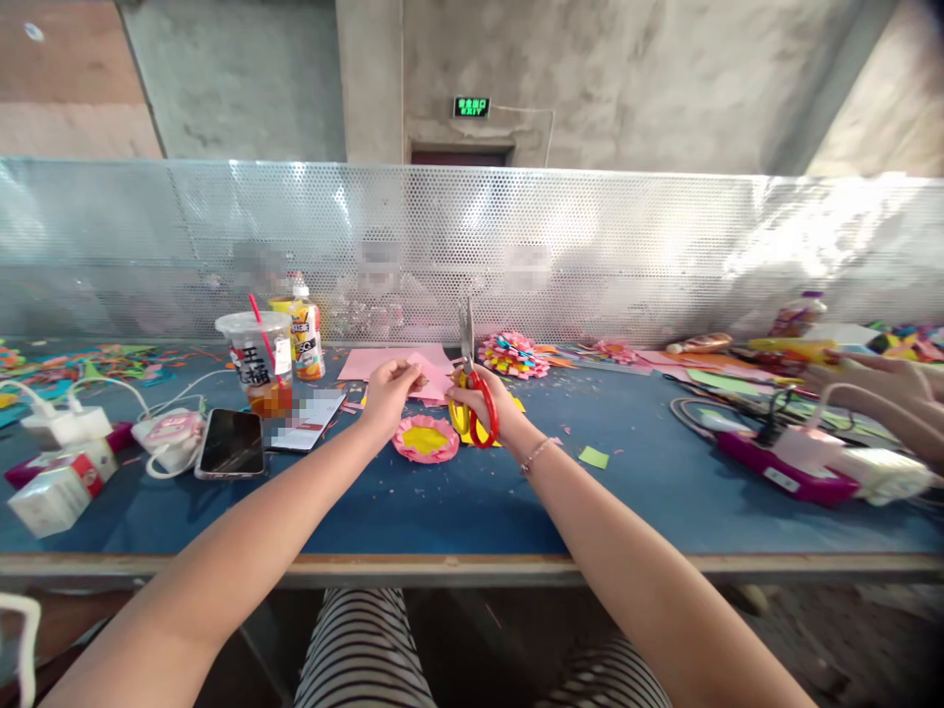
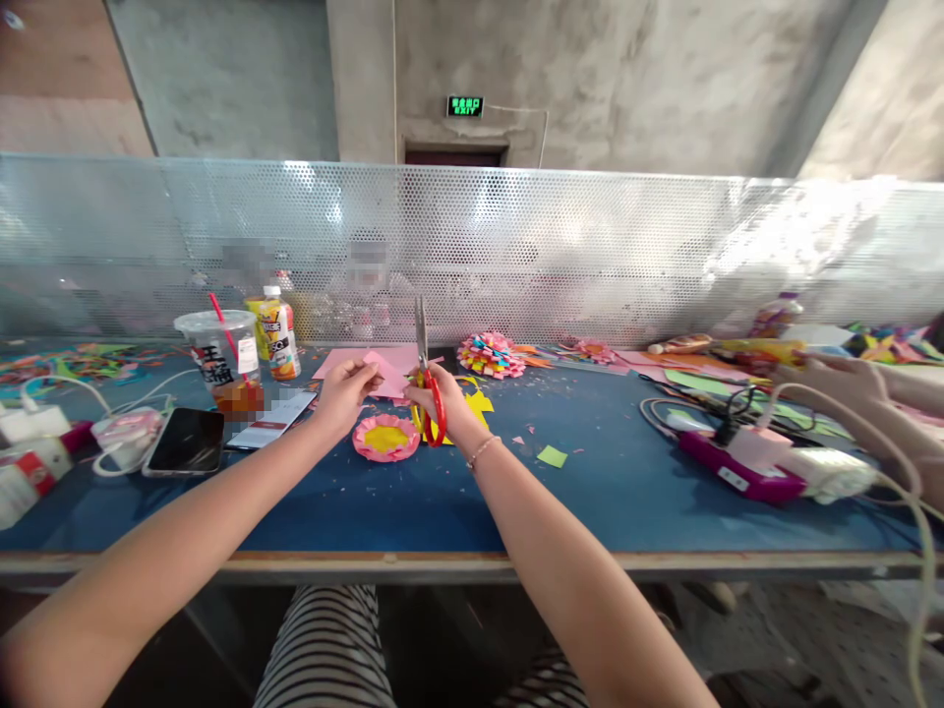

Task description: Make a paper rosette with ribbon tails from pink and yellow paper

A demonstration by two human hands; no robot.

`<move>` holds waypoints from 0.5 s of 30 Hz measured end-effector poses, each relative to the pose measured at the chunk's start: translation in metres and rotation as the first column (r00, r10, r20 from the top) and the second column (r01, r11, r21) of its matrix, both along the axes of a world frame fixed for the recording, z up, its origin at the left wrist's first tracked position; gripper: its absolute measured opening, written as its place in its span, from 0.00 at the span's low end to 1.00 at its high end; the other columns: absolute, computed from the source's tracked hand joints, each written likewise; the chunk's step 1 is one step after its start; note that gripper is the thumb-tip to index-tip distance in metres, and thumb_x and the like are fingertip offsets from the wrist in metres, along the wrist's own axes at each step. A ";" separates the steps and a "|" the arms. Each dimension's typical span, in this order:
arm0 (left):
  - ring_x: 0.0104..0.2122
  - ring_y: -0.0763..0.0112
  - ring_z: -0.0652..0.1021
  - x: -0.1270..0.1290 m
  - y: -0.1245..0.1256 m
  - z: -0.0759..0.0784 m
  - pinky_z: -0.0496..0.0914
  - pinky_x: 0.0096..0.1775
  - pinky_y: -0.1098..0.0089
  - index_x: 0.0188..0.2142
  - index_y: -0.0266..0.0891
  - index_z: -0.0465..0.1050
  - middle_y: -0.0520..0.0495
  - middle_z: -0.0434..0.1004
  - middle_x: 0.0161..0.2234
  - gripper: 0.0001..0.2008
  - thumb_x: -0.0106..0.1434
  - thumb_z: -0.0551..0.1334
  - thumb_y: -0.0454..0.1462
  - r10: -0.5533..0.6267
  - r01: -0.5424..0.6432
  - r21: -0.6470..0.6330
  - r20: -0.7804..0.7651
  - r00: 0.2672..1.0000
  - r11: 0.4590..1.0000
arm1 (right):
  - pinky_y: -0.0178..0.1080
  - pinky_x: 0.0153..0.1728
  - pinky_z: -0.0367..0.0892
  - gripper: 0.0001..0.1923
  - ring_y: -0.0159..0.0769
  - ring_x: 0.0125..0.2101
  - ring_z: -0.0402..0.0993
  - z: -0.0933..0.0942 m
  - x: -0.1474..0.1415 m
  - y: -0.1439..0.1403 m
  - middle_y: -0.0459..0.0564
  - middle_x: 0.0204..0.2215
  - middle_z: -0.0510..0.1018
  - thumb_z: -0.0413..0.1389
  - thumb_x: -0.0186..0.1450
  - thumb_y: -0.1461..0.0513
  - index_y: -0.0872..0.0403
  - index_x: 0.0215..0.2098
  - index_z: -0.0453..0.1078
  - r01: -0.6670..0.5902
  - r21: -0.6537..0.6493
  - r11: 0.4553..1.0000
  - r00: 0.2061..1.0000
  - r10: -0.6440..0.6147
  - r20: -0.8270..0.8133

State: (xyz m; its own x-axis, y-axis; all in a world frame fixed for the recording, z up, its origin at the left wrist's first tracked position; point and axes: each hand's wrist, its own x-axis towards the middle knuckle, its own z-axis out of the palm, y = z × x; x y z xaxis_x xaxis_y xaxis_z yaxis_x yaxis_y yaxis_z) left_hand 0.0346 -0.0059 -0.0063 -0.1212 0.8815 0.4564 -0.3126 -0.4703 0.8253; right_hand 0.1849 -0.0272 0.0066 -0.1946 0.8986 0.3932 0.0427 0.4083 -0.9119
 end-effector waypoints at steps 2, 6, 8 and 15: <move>0.21 0.78 0.71 0.002 -0.001 0.001 0.65 0.27 0.75 0.22 0.36 0.66 0.53 0.69 0.19 0.09 0.46 0.64 0.39 -0.011 0.011 -0.011 0.022 1.000 1.000 | 0.36 0.28 0.65 0.18 0.31 0.24 0.68 0.000 0.000 0.000 0.41 0.23 0.67 0.59 0.46 0.56 0.52 0.31 0.59 -0.006 -0.014 1.000 1.000 0.006 -0.003; 0.20 0.79 0.70 -0.005 0.003 0.007 0.64 0.26 0.75 0.21 0.36 0.65 0.54 0.68 0.18 0.10 0.45 0.64 0.39 0.026 -0.023 -0.031 0.075 0.997 0.999 | 0.37 0.30 0.67 0.17 0.32 0.25 0.69 -0.001 0.001 0.001 0.43 0.24 0.68 0.59 0.47 0.57 0.52 0.32 0.59 -0.013 -0.020 1.000 1.000 0.013 -0.005; 0.19 0.80 0.69 -0.017 0.011 0.011 0.63 0.25 0.76 0.19 0.37 0.62 0.55 0.66 0.17 0.11 0.45 0.63 0.39 0.131 -0.126 -0.047 0.138 0.982 0.991 | 0.37 0.30 0.67 0.16 0.32 0.26 0.70 -0.002 0.003 0.002 0.43 0.24 0.69 0.58 0.48 0.57 0.52 0.32 0.60 -0.031 -0.014 0.999 1.000 0.031 0.000; 0.18 0.81 0.69 -0.056 0.039 0.010 0.62 0.24 0.77 0.19 0.36 0.63 0.55 0.67 0.16 0.11 0.43 0.64 0.40 0.267 -0.258 -0.080 0.139 0.954 0.963 | 0.36 0.27 0.64 0.17 0.31 0.23 0.68 0.003 0.024 0.011 0.42 0.22 0.68 0.58 0.47 0.59 0.54 0.34 0.61 0.075 0.005 0.997 0.997 -0.075 -0.025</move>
State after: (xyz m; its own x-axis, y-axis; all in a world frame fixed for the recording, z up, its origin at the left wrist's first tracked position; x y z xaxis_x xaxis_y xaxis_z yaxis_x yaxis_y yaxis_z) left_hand -0.0214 0.0328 0.0035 -0.4141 0.8348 0.3628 -0.3046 -0.5026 0.8091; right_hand 0.2086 -0.0166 0.0097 -0.1166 0.9079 0.4026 0.0505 0.4103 -0.9106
